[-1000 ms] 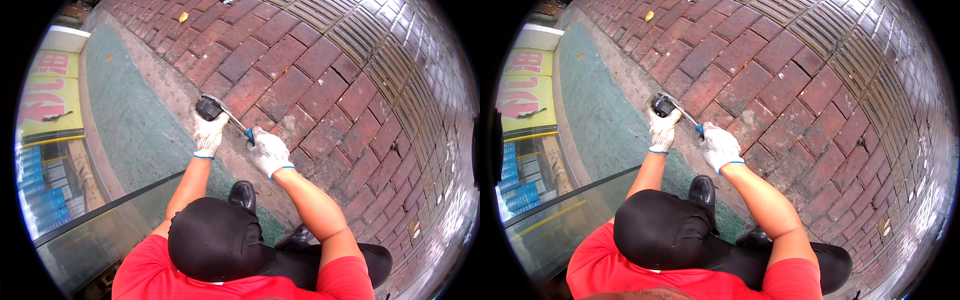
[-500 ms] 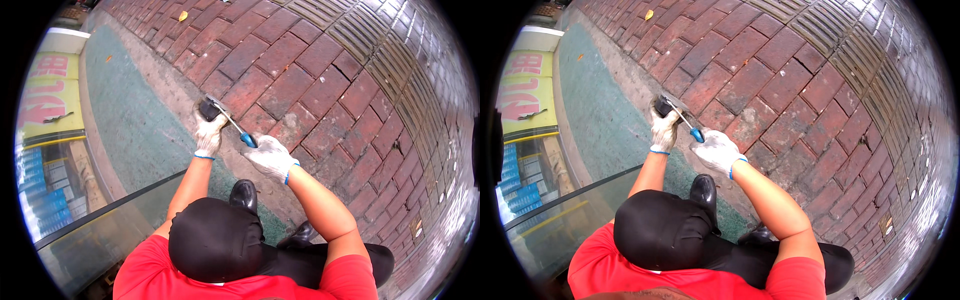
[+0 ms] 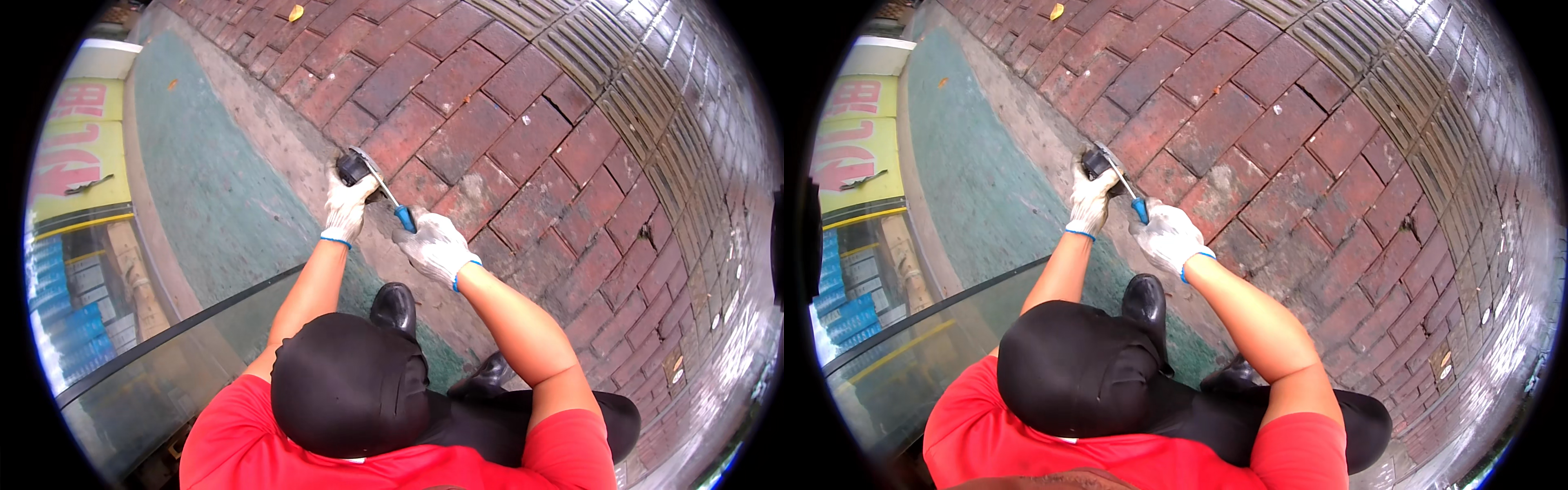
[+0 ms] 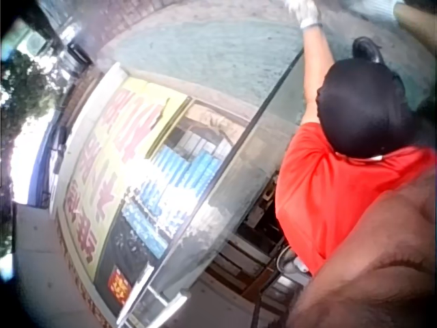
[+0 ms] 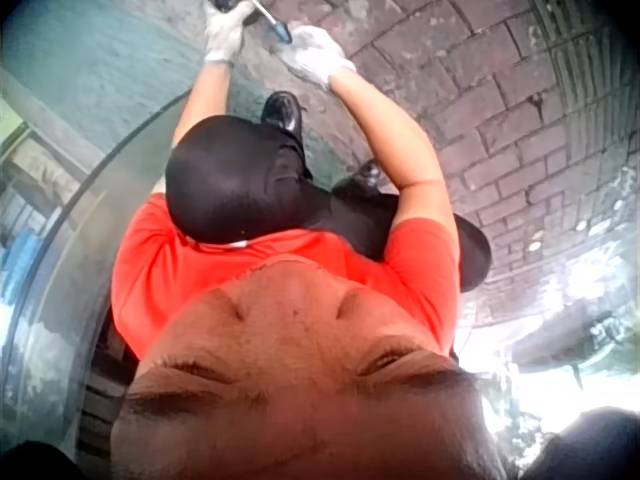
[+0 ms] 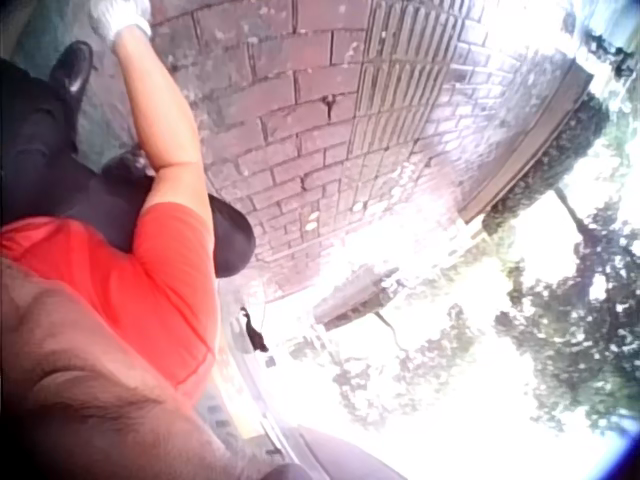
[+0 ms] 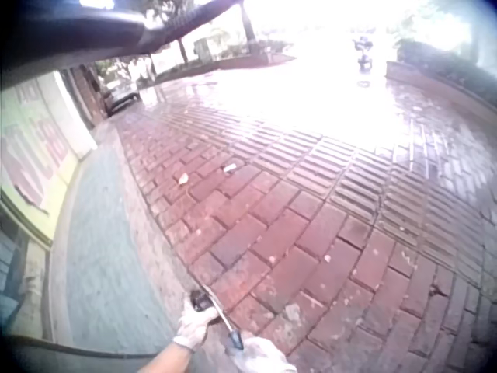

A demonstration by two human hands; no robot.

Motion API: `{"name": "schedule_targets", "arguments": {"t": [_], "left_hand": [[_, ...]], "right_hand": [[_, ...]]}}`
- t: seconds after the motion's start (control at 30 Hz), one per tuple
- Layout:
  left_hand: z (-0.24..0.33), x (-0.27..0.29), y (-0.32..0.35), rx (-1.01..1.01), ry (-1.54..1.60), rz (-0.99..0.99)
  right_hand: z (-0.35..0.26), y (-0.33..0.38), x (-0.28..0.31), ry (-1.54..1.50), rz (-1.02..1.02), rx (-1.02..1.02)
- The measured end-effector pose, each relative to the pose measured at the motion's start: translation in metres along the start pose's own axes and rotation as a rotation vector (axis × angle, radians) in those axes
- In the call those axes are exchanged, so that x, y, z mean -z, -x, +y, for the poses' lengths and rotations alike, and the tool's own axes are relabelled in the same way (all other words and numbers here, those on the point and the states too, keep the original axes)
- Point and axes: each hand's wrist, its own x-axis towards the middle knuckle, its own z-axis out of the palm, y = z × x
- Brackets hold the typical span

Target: The person uses a screwdriver to pry the cover off an electric motor, walks outside, and continues to pry apart the motor housing and internal components.

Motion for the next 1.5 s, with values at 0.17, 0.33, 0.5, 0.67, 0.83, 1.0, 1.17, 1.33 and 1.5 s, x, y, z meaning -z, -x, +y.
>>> {"name": "schedule_targets", "arguments": {"t": [0.17, 0.33, 0.5, 0.67, 0.83, 1.0, 1.17, 1.33, 1.5], "left_hand": [[-0.031, 0.002, -0.001, 0.163, -0.369, -0.031], [-0.039, -0.001, 0.006, 0.117, -0.627, -0.034], [-0.041, -0.005, 0.006, 0.091, -0.544, -0.028], [-0.064, 0.017, -0.003, 0.113, -0.503, 0.007], [-0.065, 0.01, 0.002, 0.096, -0.508, 0.018], [-0.06, 0.008, 0.005, 0.109, -0.52, 0.039], [-0.052, 0.002, 0.006, 0.152, -0.603, 0.06], [-0.052, 0.002, 0.008, 0.114, -0.514, 0.055], [-0.047, -0.008, 0.008, 0.13, -0.586, 0.095]], "right_hand": [[0.028, -0.012, -0.024, 0.053, 0.004, -0.039], [0.03, -0.011, -0.031, 0.082, -0.012, -0.101], [0.033, -0.014, -0.034, 0.13, -0.008, -0.094], [0.027, -0.007, -0.042, -0.03, -0.05, -0.054], [0.033, -0.01, -0.037, -0.121, -0.144, -0.105], [0.03, -0.011, -0.041, -0.068, -0.037, -0.081], [0.036, -0.016, -0.044, -0.01, 0.04, -0.044], [0.038, -0.025, -0.037, -0.154, -0.146, -0.163], [0.032, -0.019, -0.047, -0.026, 0.05, -0.121]]}}
